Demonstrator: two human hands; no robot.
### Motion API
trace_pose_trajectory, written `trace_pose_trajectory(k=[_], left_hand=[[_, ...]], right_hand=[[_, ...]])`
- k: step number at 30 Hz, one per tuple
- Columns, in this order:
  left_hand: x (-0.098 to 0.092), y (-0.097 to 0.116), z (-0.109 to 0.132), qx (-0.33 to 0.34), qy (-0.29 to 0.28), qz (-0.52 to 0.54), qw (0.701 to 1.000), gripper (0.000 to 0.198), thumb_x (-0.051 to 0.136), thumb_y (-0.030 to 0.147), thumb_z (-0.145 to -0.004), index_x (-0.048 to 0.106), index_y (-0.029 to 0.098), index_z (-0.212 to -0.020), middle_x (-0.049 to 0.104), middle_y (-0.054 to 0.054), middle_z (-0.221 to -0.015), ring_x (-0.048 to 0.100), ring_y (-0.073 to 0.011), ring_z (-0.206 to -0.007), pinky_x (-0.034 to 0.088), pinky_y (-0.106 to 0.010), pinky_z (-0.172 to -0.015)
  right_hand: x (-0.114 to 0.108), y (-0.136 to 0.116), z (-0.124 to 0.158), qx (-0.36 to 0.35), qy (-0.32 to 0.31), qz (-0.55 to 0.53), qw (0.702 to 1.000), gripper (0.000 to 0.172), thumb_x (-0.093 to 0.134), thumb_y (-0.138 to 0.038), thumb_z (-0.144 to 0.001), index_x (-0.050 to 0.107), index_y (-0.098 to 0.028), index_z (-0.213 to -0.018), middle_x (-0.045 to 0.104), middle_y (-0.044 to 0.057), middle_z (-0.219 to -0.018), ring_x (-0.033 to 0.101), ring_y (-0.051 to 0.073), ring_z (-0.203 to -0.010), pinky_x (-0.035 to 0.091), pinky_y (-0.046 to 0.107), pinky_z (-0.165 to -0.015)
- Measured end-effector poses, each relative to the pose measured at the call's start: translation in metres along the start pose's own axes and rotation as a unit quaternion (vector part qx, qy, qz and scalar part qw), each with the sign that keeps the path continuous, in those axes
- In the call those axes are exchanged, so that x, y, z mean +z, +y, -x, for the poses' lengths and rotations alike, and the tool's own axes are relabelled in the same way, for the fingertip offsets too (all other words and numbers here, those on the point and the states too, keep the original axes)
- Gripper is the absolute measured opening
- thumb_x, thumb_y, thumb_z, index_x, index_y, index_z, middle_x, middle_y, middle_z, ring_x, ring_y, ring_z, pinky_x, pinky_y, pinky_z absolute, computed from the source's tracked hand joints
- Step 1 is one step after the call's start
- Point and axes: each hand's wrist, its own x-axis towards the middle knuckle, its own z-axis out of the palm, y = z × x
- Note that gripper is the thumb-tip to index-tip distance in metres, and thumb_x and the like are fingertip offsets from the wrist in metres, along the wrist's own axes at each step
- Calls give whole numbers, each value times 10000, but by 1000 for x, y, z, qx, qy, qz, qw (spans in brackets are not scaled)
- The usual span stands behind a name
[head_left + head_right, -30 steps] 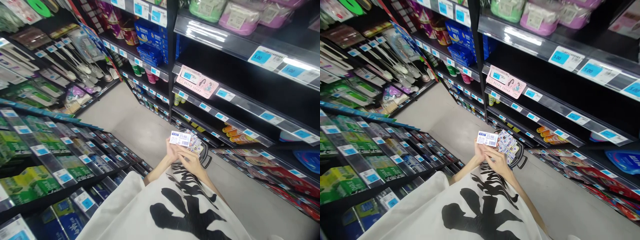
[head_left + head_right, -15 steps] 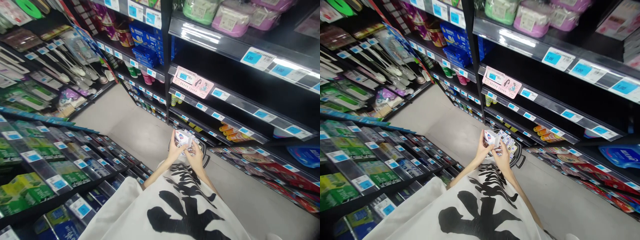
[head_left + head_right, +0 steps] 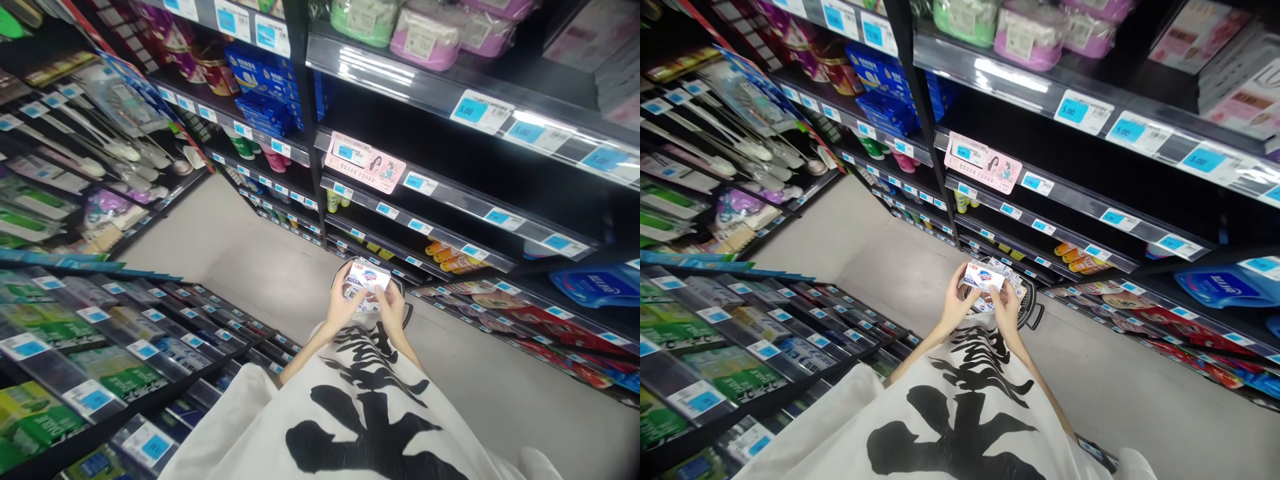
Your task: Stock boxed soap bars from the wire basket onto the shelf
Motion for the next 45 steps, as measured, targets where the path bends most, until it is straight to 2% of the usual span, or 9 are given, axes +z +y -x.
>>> trace_pose_trajectory(k=[6, 12, 17, 24, 32, 34, 38, 41, 45], left_hand=[[-1, 4, -3, 25, -6, 27, 999, 659, 866, 389, -850, 588, 252, -1432, 472, -150, -1634, 444, -352, -1531, 496, -444, -1193], [0, 5, -3, 75, -4, 70, 995, 470, 859, 334, -866, 619, 253, -1263, 540, -153, -1511, 481, -345, -1498, 521, -462, -1161], [0, -1, -5, 127, -6, 90, 988, 451, 852, 293, -872, 618, 255, -1256, 567, -146, -1430, 526, -333, -1462, 539, -458, -1137], [0, -4, -5, 143, -4, 75, 987, 405, 826, 303, -898, 631, 253, -1250, 579, -149, -1414, 546, -323, -1439, 541, -459, -1128], [-20, 3, -13, 100, -28, 47, 993, 398, 740, 351, -964, 681, 245, -1343, 671, -134, -1438, 603, -311, -1391, 474, -452, -1170], [-27, 4, -17, 69, -50, 37, 996, 394, 695, 380, -989, 691, 238, -1357, 695, -134, -1424, 627, -316, -1358, 484, -456, -1142], [-30, 3, -19, 60, -71, -32, 995, 339, 638, 420, -1007, 771, 230, -1255, 733, -121, -1377, 628, -322, -1327, 501, -466, -1098], [-27, 1, -17, 56, -69, -62, 994, 315, 621, 383, -1011, 785, 241, -1240, 729, -109, -1388, 612, -316, -1349, 487, -476, -1126], [-25, -3, -13, 49, -63, -66, 995, 315, 620, 339, -1012, 772, 251, -1274, 708, -105, -1415, 604, -306, -1363, 467, -480, -1165]], right_hand=[[2, 9, 0, -47, 17, 16, 999, 594, 871, -464, -766, 694, -205, -1271, 759, 144, -1311, 760, 296, -1089, 668, 403, -836], [2, 8, -2, -140, 19, 35, 989, 418, 797, -334, -840, 709, -228, -1235, 699, 152, -1408, 661, 295, -1334, 593, 446, -1067], [1, 7, -4, -214, 25, 51, 975, 362, 771, -254, -843, 729, -228, -1202, 709, 148, -1394, 638, 286, -1369, 532, 482, -1148], [0, 9, -5, -214, 23, 42, 976, 366, 780, -237, -830, 738, -239, -1193, 705, 133, -1405, 643, 283, -1360, 520, 475, -1160], [-1, 7, 0, -33, -8, -37, 999, 708, 919, -382, -741, 629, -241, -1372, 760, 97, -1287, 736, 261, -1122, 600, 402, -983], [0, 6, 0, 48, -29, -105, 993, 629, 877, -466, -784, 652, -237, -1325, 799, 68, -1115, 758, 244, -948, 623, 377, -852], [-1, 6, -4, 262, -111, -232, 930, 420, 666, -596, -921, 727, -187, -993, 569, -34, -485, 613, 193, -543, 572, 329, -627], [-4, 8, -7, 347, -141, -285, 883, 431, 568, -563, -982, 731, -164, -999, 404, -69, -395, 518, 166, -484, 508, 269, -553], [-6, 10, -7, 374, -136, -299, 868, 426, 573, -542, -975, 740, -152, -1013, 348, -77, -392, 433, 150, -488, 462, 240, -531]])
